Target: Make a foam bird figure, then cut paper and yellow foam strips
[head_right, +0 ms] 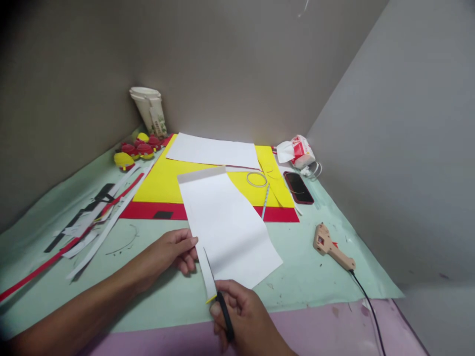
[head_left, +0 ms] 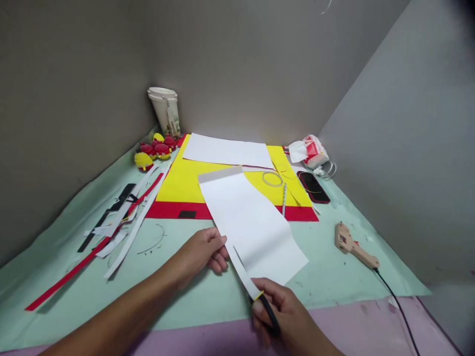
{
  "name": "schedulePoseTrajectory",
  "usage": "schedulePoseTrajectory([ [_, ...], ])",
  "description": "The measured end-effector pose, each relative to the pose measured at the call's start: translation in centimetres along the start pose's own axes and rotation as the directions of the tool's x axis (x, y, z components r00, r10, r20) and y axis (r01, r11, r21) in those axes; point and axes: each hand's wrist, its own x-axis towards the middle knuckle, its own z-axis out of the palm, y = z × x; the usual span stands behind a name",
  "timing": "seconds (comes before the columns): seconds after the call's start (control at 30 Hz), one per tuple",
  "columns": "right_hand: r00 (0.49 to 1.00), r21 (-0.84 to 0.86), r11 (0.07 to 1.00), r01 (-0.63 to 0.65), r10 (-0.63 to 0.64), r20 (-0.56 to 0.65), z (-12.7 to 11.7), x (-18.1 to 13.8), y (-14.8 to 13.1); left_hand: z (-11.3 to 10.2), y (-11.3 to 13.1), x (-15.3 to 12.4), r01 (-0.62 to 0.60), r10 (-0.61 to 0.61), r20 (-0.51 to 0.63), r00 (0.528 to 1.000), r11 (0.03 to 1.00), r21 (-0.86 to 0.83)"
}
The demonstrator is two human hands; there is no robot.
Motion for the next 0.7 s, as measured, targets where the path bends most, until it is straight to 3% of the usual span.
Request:
schedulePoseTrajectory([
  [0.53, 0.997, -0.051, 0.996, -0.074, 0.073, -0.034, -0.9, -0.4, 0.8, -0.1, -0.3, 0.0, -0.017, 0.016, 0.043, 0.999, 1.0, 0.011],
  [0.7, 0.999, -0.11, 0.993, -0.04, 0.039, -0.01, -1.2, -0.5, 0.8, -0.3, -0.7, 0.2, -0.018, 0.018, 0.056, 0.998, 1.0, 0.002],
])
